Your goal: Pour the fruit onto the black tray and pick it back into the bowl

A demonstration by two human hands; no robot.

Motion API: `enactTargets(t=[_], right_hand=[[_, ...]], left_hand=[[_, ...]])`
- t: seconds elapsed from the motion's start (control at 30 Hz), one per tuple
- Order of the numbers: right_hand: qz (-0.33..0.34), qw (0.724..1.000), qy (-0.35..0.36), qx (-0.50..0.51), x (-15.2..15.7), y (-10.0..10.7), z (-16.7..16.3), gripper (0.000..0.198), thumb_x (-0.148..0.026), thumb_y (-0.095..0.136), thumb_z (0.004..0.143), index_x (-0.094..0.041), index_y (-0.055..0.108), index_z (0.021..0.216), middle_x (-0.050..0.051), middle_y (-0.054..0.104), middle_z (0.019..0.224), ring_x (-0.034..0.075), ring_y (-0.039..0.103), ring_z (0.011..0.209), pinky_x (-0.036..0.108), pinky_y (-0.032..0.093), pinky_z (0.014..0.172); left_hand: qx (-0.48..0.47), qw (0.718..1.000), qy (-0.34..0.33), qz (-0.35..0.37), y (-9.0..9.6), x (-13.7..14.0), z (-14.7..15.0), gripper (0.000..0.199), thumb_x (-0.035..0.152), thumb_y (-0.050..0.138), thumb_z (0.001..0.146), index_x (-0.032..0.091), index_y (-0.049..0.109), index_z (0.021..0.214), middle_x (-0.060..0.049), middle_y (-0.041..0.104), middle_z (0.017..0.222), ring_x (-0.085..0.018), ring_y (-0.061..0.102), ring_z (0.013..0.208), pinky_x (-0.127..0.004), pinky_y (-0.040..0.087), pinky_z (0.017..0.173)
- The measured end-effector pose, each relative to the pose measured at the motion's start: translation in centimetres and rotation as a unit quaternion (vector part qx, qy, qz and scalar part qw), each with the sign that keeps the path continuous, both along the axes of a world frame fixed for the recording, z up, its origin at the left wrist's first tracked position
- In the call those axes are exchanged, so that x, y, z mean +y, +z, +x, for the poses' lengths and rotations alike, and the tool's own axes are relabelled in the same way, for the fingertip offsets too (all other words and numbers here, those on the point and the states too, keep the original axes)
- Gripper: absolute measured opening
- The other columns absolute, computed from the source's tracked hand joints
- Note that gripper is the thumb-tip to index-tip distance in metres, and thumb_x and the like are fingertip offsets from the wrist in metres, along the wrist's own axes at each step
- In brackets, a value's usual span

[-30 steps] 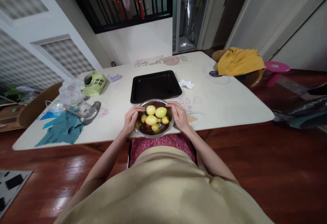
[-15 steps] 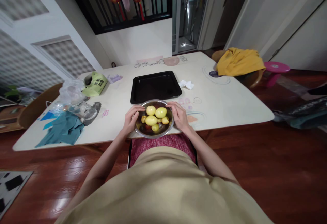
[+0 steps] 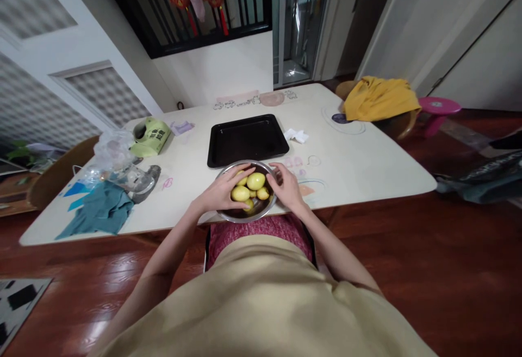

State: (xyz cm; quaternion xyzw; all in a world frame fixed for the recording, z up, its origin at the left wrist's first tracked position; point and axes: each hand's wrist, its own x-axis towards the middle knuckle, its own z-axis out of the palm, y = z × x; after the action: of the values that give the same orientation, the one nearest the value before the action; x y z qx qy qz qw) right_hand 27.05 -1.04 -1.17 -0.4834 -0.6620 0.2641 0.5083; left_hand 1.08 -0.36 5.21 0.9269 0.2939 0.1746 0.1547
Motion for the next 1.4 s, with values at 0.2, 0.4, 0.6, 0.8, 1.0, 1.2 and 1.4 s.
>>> enactTargets(t=[0.2,0.4,0.6,0.8,1.0,1.2,1.4], right_hand=[[-0.327,0.927,0.173,0.064,-0.6,0.5,0.5,0.03,-0.041,0.059,0.086,-0.014,0.069,0.093,0.003,0.068,0.053,0.02,0.063,0.04,0.027,0.05,0.04],[-0.339,0.929,0.13,0.073,0.8,3.9,-0.2,0.02,-0.029,0.056,0.077,-0.016,0.067,0.087,0.005,0.072,0.054,0.02,0.064,0.037,0.024,0.047,0.033],[-0.23,0.969,0.09,0.011,7.2,10.0,-0.9,0.011,-0.023,0.06,0.079,-0.017,0.067,0.084,0.002,0.07,0.053,0.02,0.062,0.036,0.026,0.048,0.034],[-0.172,0.978,0.044,-0.11,14.0,13.2,-2.9,0.025,-0.023,0.056,0.087,-0.013,0.074,0.102,0.002,0.062,0.045,0.027,0.069,0.044,0.032,0.056,0.044],[-0.151,0.945,0.02,-0.291,16.8,13.7,-5.0,0.036,-0.026,0.048,0.096,-0.011,0.077,0.11,0.008,0.068,0.055,0.03,0.077,0.06,0.039,0.064,0.069],[-0.081,0.897,-0.042,-0.432,18.5,14.4,-6.9,0.037,-0.022,0.047,0.095,-0.012,0.081,0.108,0.014,0.079,0.077,0.03,0.08,0.087,0.039,0.06,0.09],[-0.005,0.873,-0.091,-0.48,19.9,15.2,-8.1,0.038,-0.023,0.054,0.093,-0.01,0.08,0.118,0.024,0.079,0.122,0.038,0.073,0.118,0.045,0.055,0.098]], left_hand=[[0.092,0.993,0.025,0.074,-0.5,-1.6,2.7,0.102,0.052,0.087,0.085,0.038,0.032,0.17,-0.016,0.028,0.178,-0.043,0.032,0.163,-0.067,0.035,0.128],[0.076,0.991,0.055,0.096,-0.2,-0.6,3.3,0.102,0.051,0.086,0.085,0.04,0.03,0.17,-0.015,0.03,0.177,-0.041,0.034,0.162,-0.067,0.034,0.128],[-0.039,0.982,0.103,0.153,1.9,4.8,3.0,0.095,0.041,0.084,0.088,0.034,0.035,0.169,-0.015,0.033,0.174,-0.042,0.034,0.161,-0.064,0.032,0.13],[-0.147,0.968,0.14,0.15,-0.1,12.4,2.8,0.095,0.032,0.082,0.087,0.032,0.034,0.168,-0.017,0.038,0.168,-0.039,0.036,0.159,-0.06,0.036,0.128],[-0.22,0.952,0.161,0.136,-4.4,16.0,2.8,0.089,0.027,0.078,0.089,0.024,0.035,0.167,-0.019,0.042,0.161,-0.034,0.04,0.157,-0.052,0.032,0.132],[-0.226,0.938,0.237,0.113,-5.6,16.2,2.7,0.091,0.03,0.077,0.089,0.026,0.033,0.168,-0.018,0.046,0.159,-0.035,0.042,0.153,-0.054,0.039,0.126],[-0.202,0.91,0.35,0.089,-5.3,15.0,3.0,0.089,0.041,0.078,0.09,0.029,0.036,0.167,-0.017,0.049,0.159,-0.039,0.035,0.156,-0.06,0.043,0.12]])
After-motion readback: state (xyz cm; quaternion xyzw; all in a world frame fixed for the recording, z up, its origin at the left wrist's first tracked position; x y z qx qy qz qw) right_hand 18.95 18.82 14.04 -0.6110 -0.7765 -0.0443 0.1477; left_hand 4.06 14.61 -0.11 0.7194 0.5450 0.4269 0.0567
